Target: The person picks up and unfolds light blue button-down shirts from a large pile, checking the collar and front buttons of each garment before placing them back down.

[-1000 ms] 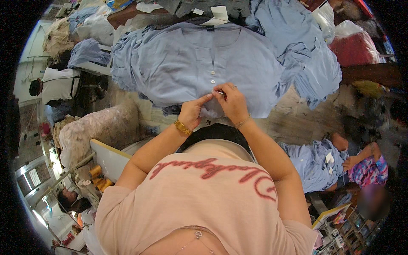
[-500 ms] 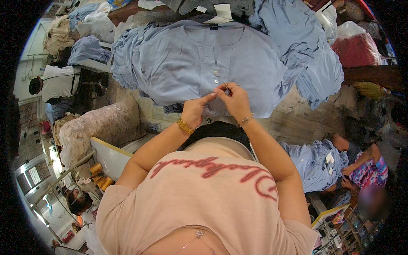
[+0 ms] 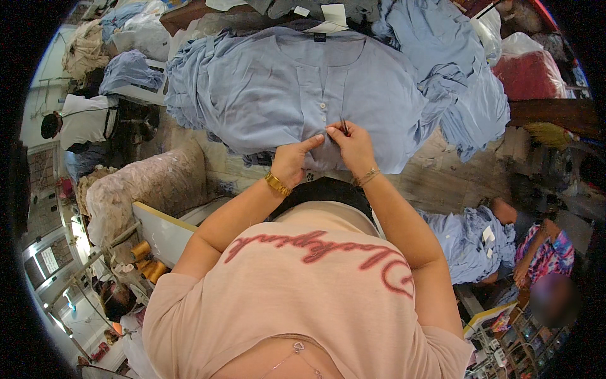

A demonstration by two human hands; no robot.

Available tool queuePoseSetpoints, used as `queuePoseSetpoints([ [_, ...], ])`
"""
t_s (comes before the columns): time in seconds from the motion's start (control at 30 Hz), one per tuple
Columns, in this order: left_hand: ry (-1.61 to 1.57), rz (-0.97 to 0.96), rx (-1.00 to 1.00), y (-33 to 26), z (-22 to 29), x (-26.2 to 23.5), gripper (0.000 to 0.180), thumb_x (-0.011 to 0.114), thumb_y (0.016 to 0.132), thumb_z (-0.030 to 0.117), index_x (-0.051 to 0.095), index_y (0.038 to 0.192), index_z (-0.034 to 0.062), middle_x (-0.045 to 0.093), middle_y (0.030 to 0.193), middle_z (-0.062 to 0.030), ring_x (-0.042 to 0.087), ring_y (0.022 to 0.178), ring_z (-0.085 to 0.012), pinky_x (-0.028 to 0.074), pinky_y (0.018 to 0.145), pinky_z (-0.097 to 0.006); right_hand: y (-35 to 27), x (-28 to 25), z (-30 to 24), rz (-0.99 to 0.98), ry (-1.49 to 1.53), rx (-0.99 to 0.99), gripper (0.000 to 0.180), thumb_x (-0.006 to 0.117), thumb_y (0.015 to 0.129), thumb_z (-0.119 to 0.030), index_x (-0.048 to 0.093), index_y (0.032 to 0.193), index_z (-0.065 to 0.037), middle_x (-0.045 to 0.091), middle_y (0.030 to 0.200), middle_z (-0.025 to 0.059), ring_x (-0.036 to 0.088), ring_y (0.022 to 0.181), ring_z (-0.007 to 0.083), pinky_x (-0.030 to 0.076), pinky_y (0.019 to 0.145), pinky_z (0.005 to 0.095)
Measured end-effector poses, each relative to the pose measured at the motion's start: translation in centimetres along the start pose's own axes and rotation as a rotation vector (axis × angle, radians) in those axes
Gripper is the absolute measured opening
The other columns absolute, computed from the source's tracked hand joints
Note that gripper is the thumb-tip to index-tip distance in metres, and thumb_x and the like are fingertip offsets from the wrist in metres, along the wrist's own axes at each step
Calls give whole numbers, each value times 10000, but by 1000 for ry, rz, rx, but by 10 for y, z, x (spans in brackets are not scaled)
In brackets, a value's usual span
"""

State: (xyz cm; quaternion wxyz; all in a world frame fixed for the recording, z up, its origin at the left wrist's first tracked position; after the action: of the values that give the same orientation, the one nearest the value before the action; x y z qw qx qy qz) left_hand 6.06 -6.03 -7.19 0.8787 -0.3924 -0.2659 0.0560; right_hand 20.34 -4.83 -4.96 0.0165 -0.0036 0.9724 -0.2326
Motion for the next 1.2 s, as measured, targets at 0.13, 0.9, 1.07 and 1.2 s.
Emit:
queuePoseSetpoints([
  [0.13, 26, 9, -11, -9, 8, 8, 304, 719, 684, 75, 563, 915, -47, 588, 870, -101, 587, 764, -209, 500, 664, -326, 1, -2, 1, -9, 30, 36, 171, 574, 818, -165, 628, 864, -10, 572, 706, -19, 467, 617, 58, 380, 566, 201],
  [0.9, -136, -149, -218, -10, 7, 0, 209, 603, 795, 115, 572, 956, -16, 599, 887, -82, 591, 779, -190, 499, 698, -338, -8, 6, 12, 43, 37, -169, 187, 666, 721, -75, 605, 884, -6, 577, 732, -3, 490, 653, 57, 416, 605, 195],
  [1.07, -127, -134, -249, -8, 6, -1, 209, 585, 809, 130, 570, 959, -16, 596, 901, -90, 589, 797, -203, 497, 723, -351, -8, 7, 12, 37, 54, -149, 177, 666, 724, -78, 605, 875, -8, 579, 722, -8, 494, 635, 55, 417, 591, 189],
  [1.2, -143, -123, -266, -12, 8, 1, 217, 612, 787, 118, 574, 934, -37, 595, 885, -112, 591, 794, -223, 501, 719, -358, -6, 7, 18, 37, 64, -155, 165, 664, 730, -82, 606, 866, -8, 579, 710, -9, 494, 623, 54, 415, 573, 192],
])
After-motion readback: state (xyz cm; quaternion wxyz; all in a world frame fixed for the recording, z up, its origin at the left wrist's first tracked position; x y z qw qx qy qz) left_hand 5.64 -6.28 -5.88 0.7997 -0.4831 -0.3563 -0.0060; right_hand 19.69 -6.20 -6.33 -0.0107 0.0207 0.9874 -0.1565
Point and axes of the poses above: each hand's wrist, its own y-axis towards the middle knuckle, its own x-axis out of the palm, z = x × y, the point moved 1 cm from there along y, towards the middle knuckle
